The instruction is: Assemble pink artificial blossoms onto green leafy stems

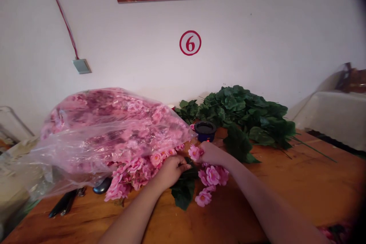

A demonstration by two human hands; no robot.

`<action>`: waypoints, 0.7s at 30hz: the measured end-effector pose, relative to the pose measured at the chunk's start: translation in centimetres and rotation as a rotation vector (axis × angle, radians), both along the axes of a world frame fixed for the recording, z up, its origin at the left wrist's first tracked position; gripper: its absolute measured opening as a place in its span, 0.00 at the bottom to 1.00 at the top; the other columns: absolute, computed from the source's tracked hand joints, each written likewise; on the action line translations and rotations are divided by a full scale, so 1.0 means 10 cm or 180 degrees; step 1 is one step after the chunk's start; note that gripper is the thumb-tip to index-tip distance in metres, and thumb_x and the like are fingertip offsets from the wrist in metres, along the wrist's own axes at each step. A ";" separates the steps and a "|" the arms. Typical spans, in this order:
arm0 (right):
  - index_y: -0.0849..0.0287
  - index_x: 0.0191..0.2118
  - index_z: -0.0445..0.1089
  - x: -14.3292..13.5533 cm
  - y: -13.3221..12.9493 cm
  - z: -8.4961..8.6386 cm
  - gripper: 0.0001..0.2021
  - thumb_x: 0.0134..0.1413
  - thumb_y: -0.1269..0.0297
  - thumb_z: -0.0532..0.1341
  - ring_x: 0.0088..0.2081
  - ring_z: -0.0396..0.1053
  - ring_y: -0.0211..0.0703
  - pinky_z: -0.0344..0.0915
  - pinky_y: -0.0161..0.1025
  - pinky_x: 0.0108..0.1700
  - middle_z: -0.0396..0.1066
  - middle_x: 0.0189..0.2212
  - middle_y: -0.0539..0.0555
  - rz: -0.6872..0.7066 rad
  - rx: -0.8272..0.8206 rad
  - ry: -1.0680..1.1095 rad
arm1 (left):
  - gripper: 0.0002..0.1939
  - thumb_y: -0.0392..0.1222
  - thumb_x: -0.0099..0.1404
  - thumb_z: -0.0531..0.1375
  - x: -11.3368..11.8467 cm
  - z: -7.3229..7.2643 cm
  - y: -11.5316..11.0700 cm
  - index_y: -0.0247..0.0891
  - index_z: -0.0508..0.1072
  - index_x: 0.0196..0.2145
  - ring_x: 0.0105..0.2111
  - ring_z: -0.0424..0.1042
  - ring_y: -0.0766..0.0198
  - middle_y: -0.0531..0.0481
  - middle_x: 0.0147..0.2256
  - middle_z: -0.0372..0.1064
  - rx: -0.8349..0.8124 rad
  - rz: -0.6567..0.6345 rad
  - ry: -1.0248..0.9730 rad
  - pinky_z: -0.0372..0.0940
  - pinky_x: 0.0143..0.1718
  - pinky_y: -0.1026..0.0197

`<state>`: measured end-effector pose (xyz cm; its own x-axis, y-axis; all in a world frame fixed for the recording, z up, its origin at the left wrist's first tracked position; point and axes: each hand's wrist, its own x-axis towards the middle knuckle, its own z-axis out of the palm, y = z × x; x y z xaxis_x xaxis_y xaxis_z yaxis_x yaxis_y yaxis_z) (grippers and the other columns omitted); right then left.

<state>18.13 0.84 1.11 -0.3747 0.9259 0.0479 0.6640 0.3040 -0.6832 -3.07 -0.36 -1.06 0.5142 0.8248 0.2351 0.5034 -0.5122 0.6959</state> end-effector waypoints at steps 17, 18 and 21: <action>0.63 0.21 0.65 -0.12 -0.05 -0.13 0.02 0.37 0.71 0.59 0.20 0.57 0.33 0.47 0.30 0.21 0.62 0.17 0.47 -0.0270 0.0060 -0.0440 | 0.08 0.35 0.58 0.56 0.07 -0.11 -0.05 0.38 0.61 0.22 0.27 0.62 0.65 0.52 0.25 0.63 0.0393 0.0088 0.0179 0.52 0.28 0.64; 0.63 0.20 0.64 -0.13 -0.05 -0.14 0.02 0.37 0.71 0.58 0.20 0.57 0.33 0.46 0.31 0.21 0.61 0.16 0.47 -0.0278 0.0075 -0.0468 | 0.09 0.34 0.58 0.56 0.08 -0.11 -0.05 0.38 0.61 0.22 0.27 0.62 0.65 0.52 0.25 0.63 0.0407 0.0077 0.0175 0.52 0.28 0.64; 0.62 0.19 0.64 -0.14 -0.05 -0.15 0.03 0.37 0.71 0.58 0.19 0.54 0.32 0.44 0.31 0.20 0.60 0.15 0.47 -0.0140 0.0125 -0.0536 | 0.08 0.32 0.57 0.56 0.08 -0.11 -0.06 0.38 0.61 0.23 0.28 0.62 0.65 0.52 0.25 0.63 0.0455 0.0031 0.0195 0.52 0.29 0.64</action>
<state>16.75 0.36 -0.43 -0.3396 0.9403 0.0242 0.7813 0.2964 -0.5493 -2.32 -0.92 -2.12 0.5233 0.7902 0.3189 0.5481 -0.5987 0.5841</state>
